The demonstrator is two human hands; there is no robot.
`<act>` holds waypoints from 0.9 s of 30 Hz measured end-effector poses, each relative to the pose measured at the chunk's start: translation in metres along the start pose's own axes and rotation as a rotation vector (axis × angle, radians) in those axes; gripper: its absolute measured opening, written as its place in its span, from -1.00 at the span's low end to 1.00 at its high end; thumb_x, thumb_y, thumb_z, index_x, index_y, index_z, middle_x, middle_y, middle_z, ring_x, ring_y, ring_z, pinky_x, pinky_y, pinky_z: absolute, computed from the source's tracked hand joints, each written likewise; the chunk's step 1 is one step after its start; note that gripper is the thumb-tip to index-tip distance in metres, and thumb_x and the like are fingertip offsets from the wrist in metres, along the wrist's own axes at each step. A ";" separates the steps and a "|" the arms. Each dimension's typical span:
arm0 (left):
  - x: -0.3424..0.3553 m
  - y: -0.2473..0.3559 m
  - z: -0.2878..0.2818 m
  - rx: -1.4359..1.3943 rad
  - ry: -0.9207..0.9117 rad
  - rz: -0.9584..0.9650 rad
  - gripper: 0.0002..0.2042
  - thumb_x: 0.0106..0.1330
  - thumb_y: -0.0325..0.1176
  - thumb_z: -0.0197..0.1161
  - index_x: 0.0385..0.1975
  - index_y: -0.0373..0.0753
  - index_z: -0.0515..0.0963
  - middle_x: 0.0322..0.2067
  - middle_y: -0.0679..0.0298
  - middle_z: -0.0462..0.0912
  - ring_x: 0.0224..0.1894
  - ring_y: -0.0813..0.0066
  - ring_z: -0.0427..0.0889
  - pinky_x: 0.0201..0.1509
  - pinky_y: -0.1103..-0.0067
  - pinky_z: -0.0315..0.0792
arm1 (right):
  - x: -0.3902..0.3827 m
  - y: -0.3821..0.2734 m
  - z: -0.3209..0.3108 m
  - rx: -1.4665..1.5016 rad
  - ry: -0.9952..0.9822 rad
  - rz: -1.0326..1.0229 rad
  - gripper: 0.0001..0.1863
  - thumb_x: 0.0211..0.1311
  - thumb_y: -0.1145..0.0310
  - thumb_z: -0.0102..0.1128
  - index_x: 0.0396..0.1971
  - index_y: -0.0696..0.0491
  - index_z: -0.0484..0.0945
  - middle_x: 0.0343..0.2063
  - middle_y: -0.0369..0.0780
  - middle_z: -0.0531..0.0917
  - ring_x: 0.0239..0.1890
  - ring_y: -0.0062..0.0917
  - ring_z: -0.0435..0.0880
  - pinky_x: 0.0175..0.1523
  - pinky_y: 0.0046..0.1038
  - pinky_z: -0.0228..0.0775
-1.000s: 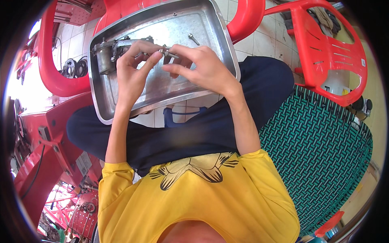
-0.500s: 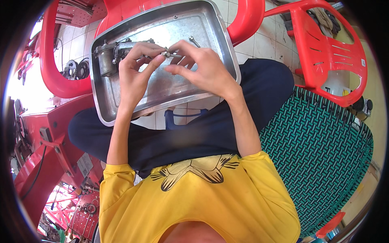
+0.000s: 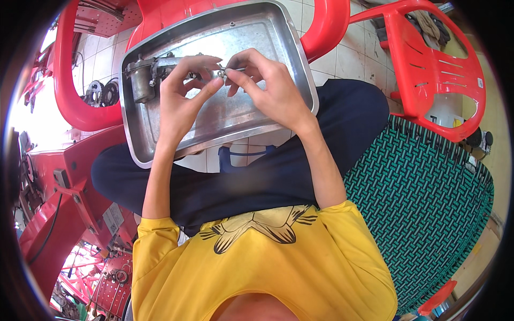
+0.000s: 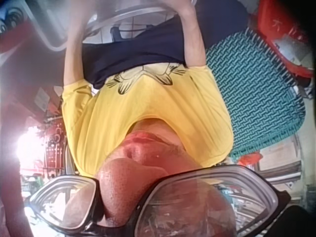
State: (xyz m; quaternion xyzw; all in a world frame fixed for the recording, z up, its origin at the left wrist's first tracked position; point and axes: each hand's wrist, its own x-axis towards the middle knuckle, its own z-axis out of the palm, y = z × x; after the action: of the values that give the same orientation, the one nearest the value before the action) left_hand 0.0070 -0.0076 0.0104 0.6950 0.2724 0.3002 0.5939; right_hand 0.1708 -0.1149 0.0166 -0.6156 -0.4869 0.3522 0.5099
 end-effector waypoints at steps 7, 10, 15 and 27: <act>-0.002 -0.012 -0.001 0.052 -0.128 -0.031 -0.88 0.43 -0.36 0.32 -0.21 -0.28 0.65 -0.30 0.32 0.65 -0.28 0.58 0.56 -0.27 0.64 0.45 | 0.001 0.003 0.001 -0.127 0.043 -0.093 -0.84 0.43 0.41 0.26 -0.13 0.18 0.56 -0.37 -0.16 0.74 -0.36 -0.45 0.82 -0.24 -0.48 0.59; -0.002 -0.006 0.003 0.072 -0.079 0.004 -0.85 0.47 -0.33 0.28 -0.23 -0.29 0.65 -0.32 0.29 0.65 -0.31 0.56 0.56 -0.25 0.60 0.44 | 0.001 0.003 0.001 -0.163 0.070 -0.096 -0.84 0.43 0.41 0.27 -0.14 0.17 0.57 -0.36 -0.16 0.75 -0.36 -0.46 0.82 -0.26 -0.48 0.58; -0.002 -0.008 -0.002 0.120 -0.142 -0.084 -0.80 0.58 -0.31 0.17 -0.19 -0.32 0.60 -0.31 0.36 0.63 -0.33 0.69 0.47 -0.27 0.67 0.38 | 0.001 0.006 0.000 -0.224 0.095 -0.084 -0.83 0.41 0.38 0.29 -0.13 0.13 0.58 -0.35 -0.18 0.76 -0.37 -0.46 0.81 -0.29 -0.49 0.56; -0.004 -0.011 0.002 0.055 -0.127 -0.097 -0.76 0.56 -0.28 0.15 -0.27 -0.34 0.61 -0.45 0.27 0.65 -0.41 0.54 0.53 -0.31 0.58 0.37 | 0.000 0.009 0.002 -0.344 0.125 -0.140 -0.82 0.37 0.34 0.33 -0.15 0.07 0.59 -0.37 -0.20 0.75 -0.37 -0.41 0.78 -0.30 -0.42 0.56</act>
State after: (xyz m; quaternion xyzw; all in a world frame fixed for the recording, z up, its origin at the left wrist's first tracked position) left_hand 0.0059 -0.0103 -0.0012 0.7146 0.2755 0.2189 0.6046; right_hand 0.1709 -0.1138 0.0077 -0.6789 -0.5491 0.1885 0.4494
